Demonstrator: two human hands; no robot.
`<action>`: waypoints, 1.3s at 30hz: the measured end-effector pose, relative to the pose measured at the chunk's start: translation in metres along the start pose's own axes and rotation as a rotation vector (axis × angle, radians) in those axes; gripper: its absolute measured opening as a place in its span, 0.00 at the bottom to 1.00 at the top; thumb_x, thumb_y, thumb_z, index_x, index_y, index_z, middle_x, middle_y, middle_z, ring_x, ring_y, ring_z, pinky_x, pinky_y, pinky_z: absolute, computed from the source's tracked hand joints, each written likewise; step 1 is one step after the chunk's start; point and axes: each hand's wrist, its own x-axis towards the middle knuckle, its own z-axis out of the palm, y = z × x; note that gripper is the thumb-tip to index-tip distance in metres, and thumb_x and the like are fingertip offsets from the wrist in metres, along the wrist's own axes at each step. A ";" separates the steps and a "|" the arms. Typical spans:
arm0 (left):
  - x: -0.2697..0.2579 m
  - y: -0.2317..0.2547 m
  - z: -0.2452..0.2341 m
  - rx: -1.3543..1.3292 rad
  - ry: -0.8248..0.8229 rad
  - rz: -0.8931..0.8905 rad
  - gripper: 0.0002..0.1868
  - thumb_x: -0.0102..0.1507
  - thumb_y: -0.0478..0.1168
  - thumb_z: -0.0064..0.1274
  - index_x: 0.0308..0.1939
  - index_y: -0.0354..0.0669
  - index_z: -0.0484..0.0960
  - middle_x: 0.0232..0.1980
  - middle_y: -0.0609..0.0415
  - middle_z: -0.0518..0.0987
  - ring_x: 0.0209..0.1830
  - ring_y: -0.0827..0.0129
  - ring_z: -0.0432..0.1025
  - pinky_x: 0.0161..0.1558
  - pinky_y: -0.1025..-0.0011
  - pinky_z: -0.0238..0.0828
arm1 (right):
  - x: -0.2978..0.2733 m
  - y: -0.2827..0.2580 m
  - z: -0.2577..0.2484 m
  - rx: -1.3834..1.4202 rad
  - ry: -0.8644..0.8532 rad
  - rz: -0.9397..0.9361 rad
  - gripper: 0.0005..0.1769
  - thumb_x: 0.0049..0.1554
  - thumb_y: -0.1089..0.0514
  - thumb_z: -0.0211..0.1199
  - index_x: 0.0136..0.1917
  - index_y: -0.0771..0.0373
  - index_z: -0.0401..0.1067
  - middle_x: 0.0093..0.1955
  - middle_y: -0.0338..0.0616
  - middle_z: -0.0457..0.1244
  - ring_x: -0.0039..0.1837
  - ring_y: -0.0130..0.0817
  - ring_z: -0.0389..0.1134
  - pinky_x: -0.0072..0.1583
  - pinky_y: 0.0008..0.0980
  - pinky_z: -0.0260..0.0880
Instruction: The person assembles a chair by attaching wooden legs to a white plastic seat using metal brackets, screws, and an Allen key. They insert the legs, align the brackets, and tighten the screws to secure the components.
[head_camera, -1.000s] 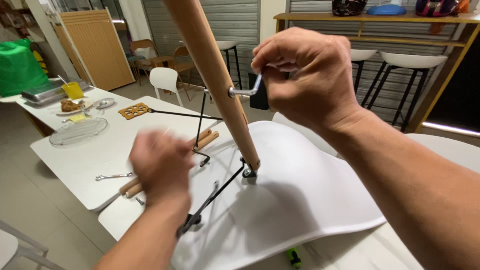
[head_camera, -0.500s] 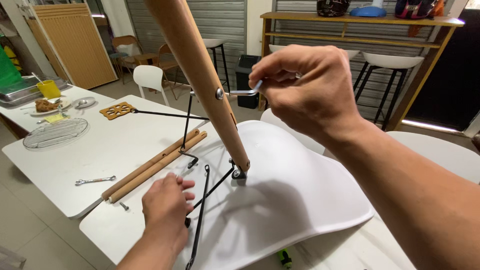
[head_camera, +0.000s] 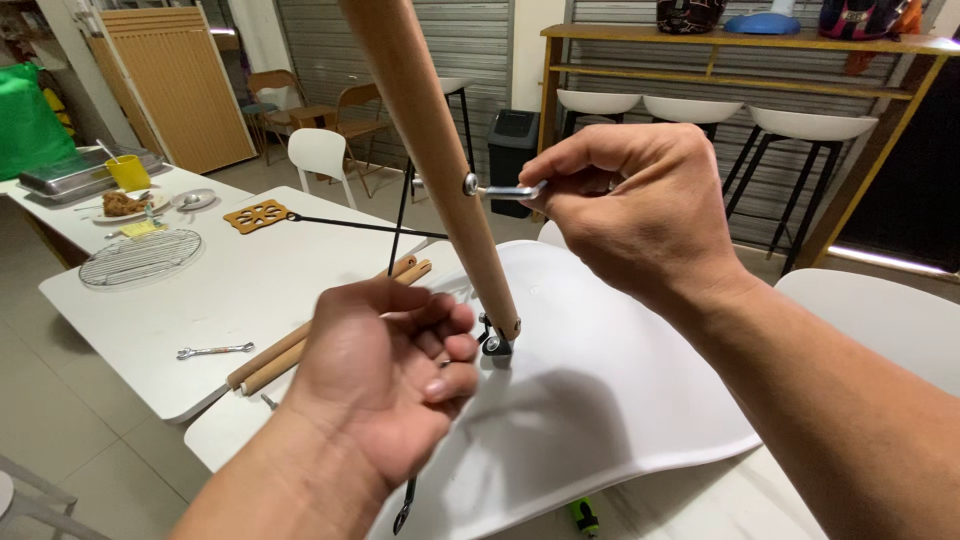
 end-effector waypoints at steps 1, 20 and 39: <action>-0.003 -0.002 0.004 -0.002 0.014 0.033 0.08 0.59 0.40 0.43 0.34 0.37 0.70 0.33 0.46 0.70 0.24 0.68 0.61 0.17 0.73 0.49 | -0.001 -0.002 0.000 0.014 0.001 -0.003 0.04 0.55 0.67 0.68 0.44 0.62 0.82 0.40 0.40 0.73 0.42 0.22 0.75 0.46 0.21 0.78; -0.020 0.013 0.032 0.708 0.098 1.027 0.16 0.58 0.50 0.65 0.37 0.40 0.90 0.32 0.56 0.89 0.30 0.78 0.82 0.34 0.80 0.79 | -0.013 -0.023 0.014 0.856 -0.168 0.678 0.26 0.54 0.63 0.67 0.66 0.65 0.70 0.42 0.38 0.66 0.29 0.18 0.51 0.31 0.20 0.53; -0.022 0.011 0.032 0.481 0.110 0.906 0.15 0.62 0.49 0.61 0.34 0.41 0.85 0.30 0.58 0.81 0.24 0.78 0.69 0.26 0.77 0.65 | -0.025 -0.033 -0.014 0.657 0.094 0.574 0.11 0.58 0.61 0.71 0.54 0.65 0.81 0.42 0.43 0.68 0.31 0.18 0.56 0.31 0.21 0.54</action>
